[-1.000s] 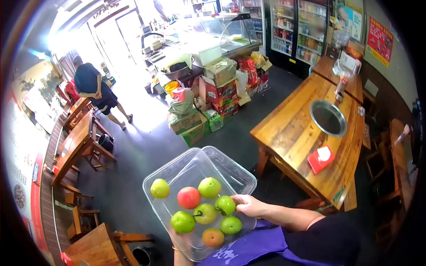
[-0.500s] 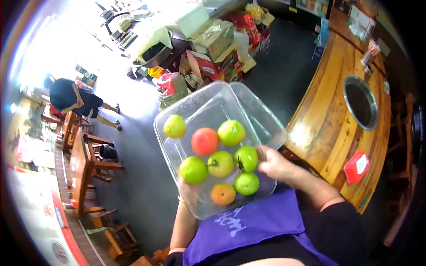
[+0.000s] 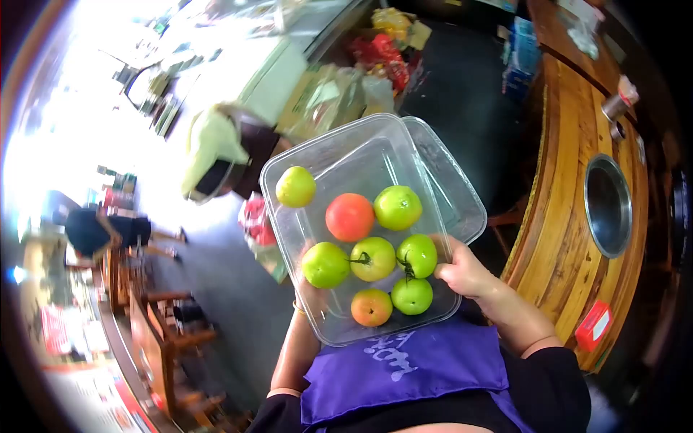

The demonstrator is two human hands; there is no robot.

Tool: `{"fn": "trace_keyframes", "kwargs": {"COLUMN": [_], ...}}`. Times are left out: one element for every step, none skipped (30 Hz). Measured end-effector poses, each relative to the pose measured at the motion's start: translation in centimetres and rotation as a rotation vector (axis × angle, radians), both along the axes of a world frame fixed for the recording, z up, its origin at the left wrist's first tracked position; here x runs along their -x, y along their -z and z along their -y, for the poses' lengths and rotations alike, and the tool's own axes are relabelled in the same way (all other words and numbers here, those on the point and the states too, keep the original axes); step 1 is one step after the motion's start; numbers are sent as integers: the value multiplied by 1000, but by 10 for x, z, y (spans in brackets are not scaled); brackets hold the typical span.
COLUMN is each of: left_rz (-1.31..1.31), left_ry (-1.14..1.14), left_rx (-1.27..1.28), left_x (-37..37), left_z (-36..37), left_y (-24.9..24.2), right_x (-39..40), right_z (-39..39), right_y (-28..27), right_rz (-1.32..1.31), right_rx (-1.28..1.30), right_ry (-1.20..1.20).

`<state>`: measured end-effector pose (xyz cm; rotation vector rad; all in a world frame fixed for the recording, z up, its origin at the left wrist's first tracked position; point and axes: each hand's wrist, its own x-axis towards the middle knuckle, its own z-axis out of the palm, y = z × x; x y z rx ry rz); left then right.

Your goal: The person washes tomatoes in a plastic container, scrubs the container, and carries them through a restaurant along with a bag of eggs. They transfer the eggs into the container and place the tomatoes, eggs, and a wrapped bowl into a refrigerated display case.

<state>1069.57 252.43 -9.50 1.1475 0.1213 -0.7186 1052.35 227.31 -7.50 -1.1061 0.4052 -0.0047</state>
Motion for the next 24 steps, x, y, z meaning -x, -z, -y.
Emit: {"fn": "trace_keyframes", "kwargs": {"left_rz": [-27, -57, -99, -33, -86, -140, -199, -272, -300, -366, -425, -430, -434, -443, -448, -452, -450, -449, -433, -419, -414, -413, -422, -428], "left_ry": [61, 127, 179, 245, 271, 302, 335, 404, 464, 488, 509, 533, 557, 579, 604, 625, 636, 650, 659, 665, 674, 675, 678, 679], "left_rx": [30, 72, 117, 49, 49, 52, 54, 95, 119, 124, 123, 95, 67, 58, 59, 61, 64, 70, 67, 57, 53, 55, 60, 67], "left_x": [-23, -55, -79, -108, -133, -155, -173, -184, -197, -203, -210, -212, -214, -215, -215, -218, -221, -225, -230, -234, -239, -244, -250, -255], "left_z": [17, 40, 62, 81, 103, 126, 151, 176, 200, 225, 252, 282, 311, 336, 360, 385, 407, 432, 452, 471, 490, 507, 526, 544], "left_y": [3, 7, 12, 23, 29, 35, 42, 47, 55, 61, 64, 58, 51, 52, 59, 66, 74, 79, 82, 83, 81, 81, 79, 78], "right_x": [-8, -23, -37, -52, -63, -70, -77, -78, -84, -89, -93, -96, -99, -102, -99, -97, -94, -94, -107, -115, -118, -122, -127, -134], "right_z": [6, 14, 22, 29, 38, 46, 54, 65, 77, 91, 106, 122, 142, 165, 185, 209, 235, 268, 294, 320, 347, 370, 395, 422], "right_y": [3, 3, 0, -3, -5, 7, 12, 8, 4, 2, 2, 2, -1, -10, -16, 1, 9, 15, 10, -5, -4, 5, 8, -1], "right_rz": [-2, -23, -34, -42, -50, -60, -82, -100, -120, -143, -159, -151, -149, -199, -257, -230, -244, -243, -235, -231, -390, -379, -372, -447], "right_rx": [-18, 8, -7, -17, -26, -15, 10, 59, 102, 111, 115, 66, 30, 90, 139, 232, 228, 238, 230, 74, 137, 233, 337, 514], "right_ry": [63, 111, 184, 258, 341, 393, 453, 484, 517, 553, 586, 615, 615, 595, 562, 514, 487, 466, 454, 512, 467, 444, 409, 344]}}
